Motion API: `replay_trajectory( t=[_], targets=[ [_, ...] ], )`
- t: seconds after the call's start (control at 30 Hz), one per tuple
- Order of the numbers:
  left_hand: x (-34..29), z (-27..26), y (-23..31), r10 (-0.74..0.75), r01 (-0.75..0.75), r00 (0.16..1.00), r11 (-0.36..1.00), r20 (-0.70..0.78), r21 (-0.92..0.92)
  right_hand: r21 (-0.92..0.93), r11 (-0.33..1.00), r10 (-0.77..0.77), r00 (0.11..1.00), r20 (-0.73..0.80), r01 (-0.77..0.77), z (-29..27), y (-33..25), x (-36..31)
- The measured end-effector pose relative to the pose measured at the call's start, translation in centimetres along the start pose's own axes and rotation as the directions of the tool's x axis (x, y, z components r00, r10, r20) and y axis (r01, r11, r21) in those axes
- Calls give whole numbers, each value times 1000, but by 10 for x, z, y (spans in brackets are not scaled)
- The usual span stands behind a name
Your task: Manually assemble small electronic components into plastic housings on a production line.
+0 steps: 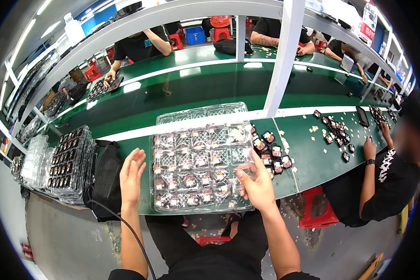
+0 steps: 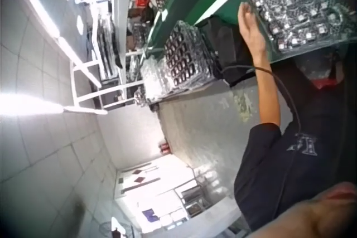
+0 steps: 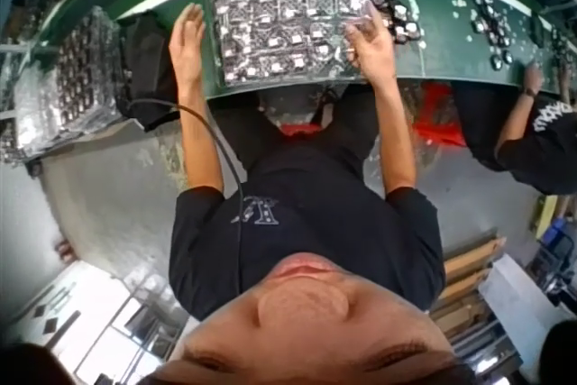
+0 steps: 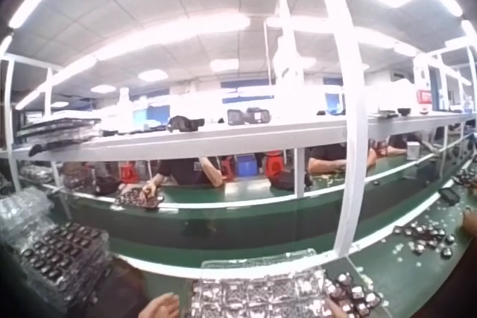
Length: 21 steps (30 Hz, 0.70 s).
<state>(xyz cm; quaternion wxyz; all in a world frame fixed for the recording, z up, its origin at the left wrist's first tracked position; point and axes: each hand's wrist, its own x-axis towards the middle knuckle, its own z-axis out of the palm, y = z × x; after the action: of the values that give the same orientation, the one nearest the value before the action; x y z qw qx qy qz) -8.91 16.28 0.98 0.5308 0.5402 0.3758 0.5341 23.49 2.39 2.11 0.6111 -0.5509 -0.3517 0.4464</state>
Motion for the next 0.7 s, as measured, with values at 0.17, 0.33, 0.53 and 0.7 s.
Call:
replay_trajectory(
  t=[0.17, 0.33, 0.53, 0.7],
  targets=[
    [-51, 17, 3, 17, -286, 949, 459, 314, 841, -843, 497, -317, 947, 43, 205, 40, 14, 12],
    [-58, 22, -5, -41, -217, 970, 291, 239, 932, -958, 169, -429, 893, 140, 231, 48, 21, 12],
    [-54, 18, -7, -24, -235, 965, 366, 261, 901, -946, 127, -382, 894, 232, 300, 41, 32, 13],
    [-52, 20, -3, -48, -224, 965, 354, 257, 908, -923, 210, -389, 894, 222, 321, 33, 25, 14]
  ],
)
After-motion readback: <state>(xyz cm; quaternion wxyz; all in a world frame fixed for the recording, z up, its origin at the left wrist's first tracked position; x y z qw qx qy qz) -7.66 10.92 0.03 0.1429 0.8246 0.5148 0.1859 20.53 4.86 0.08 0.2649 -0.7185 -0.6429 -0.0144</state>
